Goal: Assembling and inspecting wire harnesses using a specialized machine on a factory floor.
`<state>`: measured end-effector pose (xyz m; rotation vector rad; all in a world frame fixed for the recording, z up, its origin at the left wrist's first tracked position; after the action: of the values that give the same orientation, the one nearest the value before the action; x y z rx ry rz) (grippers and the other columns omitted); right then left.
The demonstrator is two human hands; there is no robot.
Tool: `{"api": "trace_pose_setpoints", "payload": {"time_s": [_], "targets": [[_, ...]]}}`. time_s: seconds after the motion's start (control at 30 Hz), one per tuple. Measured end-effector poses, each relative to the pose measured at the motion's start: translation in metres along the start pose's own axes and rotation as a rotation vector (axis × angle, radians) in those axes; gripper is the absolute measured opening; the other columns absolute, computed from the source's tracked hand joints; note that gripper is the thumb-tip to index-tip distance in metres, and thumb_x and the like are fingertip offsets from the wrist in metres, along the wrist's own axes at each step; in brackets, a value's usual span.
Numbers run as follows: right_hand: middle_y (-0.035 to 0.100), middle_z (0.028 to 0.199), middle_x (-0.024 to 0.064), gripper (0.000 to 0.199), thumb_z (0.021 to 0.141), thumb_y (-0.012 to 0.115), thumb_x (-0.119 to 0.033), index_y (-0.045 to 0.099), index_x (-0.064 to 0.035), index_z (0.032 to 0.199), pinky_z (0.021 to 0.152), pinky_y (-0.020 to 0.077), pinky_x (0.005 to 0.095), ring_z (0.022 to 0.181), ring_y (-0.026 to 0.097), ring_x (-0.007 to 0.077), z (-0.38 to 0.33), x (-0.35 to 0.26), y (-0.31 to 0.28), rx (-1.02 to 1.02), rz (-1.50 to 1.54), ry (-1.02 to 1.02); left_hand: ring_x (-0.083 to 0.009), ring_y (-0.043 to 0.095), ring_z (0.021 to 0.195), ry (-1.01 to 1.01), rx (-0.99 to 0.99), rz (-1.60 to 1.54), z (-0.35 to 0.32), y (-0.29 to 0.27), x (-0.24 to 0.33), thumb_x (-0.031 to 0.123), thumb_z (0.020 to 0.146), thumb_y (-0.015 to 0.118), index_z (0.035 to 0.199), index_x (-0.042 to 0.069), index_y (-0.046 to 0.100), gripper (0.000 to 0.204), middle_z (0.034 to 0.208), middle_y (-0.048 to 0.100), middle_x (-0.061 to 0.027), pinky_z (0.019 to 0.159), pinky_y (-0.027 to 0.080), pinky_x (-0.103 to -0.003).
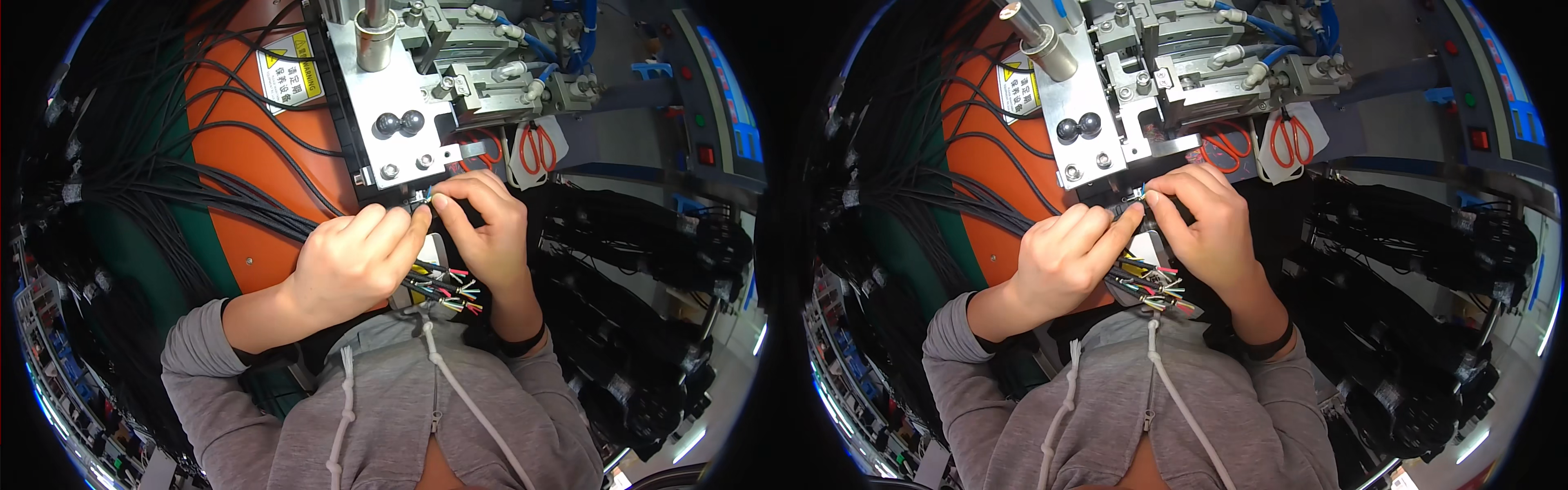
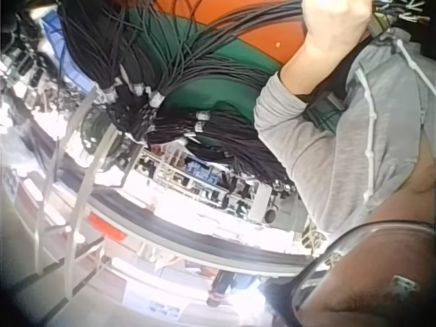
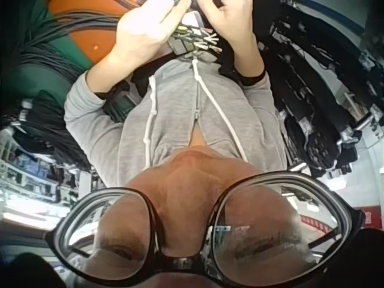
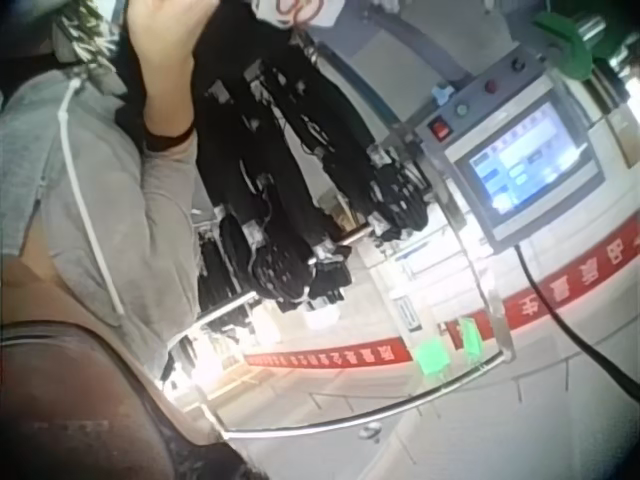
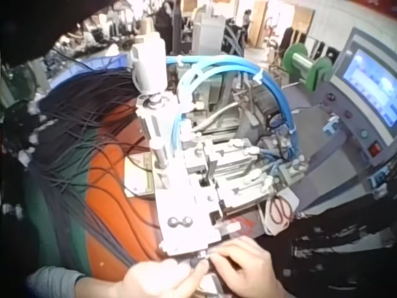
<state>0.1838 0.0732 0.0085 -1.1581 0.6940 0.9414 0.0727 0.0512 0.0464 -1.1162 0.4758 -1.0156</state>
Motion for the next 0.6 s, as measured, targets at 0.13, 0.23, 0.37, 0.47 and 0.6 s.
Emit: {"api": "trace_pose_setpoints", "payload": {"time_s": [0.13,0.23,0.37,0.47,0.6], "targets": [[0.061,0.071,0.0081,0.005,0.076,0.067,0.003,0.063,0.0003,0.076,0.064,0.0459,0.0297,0.068,0.057,0.0210,0.002,-0.012,0.004,0.029,-0.255,-0.116,-0.0093,0.049,0.064,-0.054,-0.062,0.053,0.002,0.005,-0.002,0.011,0.071,0.062,0.102,-0.001,0.066,0.034,0.073,0.044,0.0003,0.046,0.040,-0.020],[0.060,0.071,0.0084,0.006,0.074,0.066,0.004,0.063,-0.0003,0.076,0.064,0.0455,0.0294,0.067,0.056,0.0231,0.000,-0.005,0.010,-0.082,-0.255,-0.055,-0.0096,0.049,0.065,-0.085,-0.076,0.058,0.000,0.006,-0.001,0.010,0.070,0.061,0.104,-0.002,0.066,0.036,0.074,0.044,-0.0007,0.046,0.040,-0.020],[0.060,0.071,0.0071,0.006,0.075,0.066,0.004,0.063,0.0000,0.077,0.065,0.0450,0.0280,0.068,0.056,0.0198,-0.001,-0.011,0.004,0.075,-0.189,-0.180,-0.0101,0.049,0.064,-0.091,-0.075,0.040,0.001,0.006,-0.002,0.010,0.070,0.061,0.105,-0.003,0.065,0.037,0.074,0.043,-0.0019,0.046,0.041,-0.021],[0.060,0.074,0.0067,0.007,0.075,0.067,0.004,0.063,0.0003,0.079,0.066,0.0448,0.0272,0.070,0.057,0.0176,-0.002,0.006,-0.001,0.062,0.000,-0.039,-0.0104,0.049,0.063,-0.089,-0.053,0.007,0.001,0.003,-0.005,0.009,0.070,0.061,0.105,-0.003,0.065,0.038,0.074,0.043,-0.0023,0.046,0.041,-0.021],[0.061,0.079,0.0065,0.008,0.076,0.069,0.004,0.062,0.0012,0.080,0.069,0.0445,0.0265,0.074,0.056,0.0147,-0.005,0.013,0.001,0.019,0.232,0.095,-0.0121,0.050,0.059,-0.114,0.005,-0.066,0.000,-0.002,-0.009,0.007,0.069,0.063,0.105,-0.004,0.065,0.038,0.073,0.044,-0.0033,0.046,0.042,-0.024]]}}
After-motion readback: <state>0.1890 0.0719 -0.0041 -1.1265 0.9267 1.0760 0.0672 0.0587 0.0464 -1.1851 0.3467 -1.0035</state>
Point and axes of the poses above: each hand's wrist, its own z-axis towards the middle knuckle, its own y-axis out of the palm, x = y × z, the point moved 10 cm from there along z, towards the middle knuckle
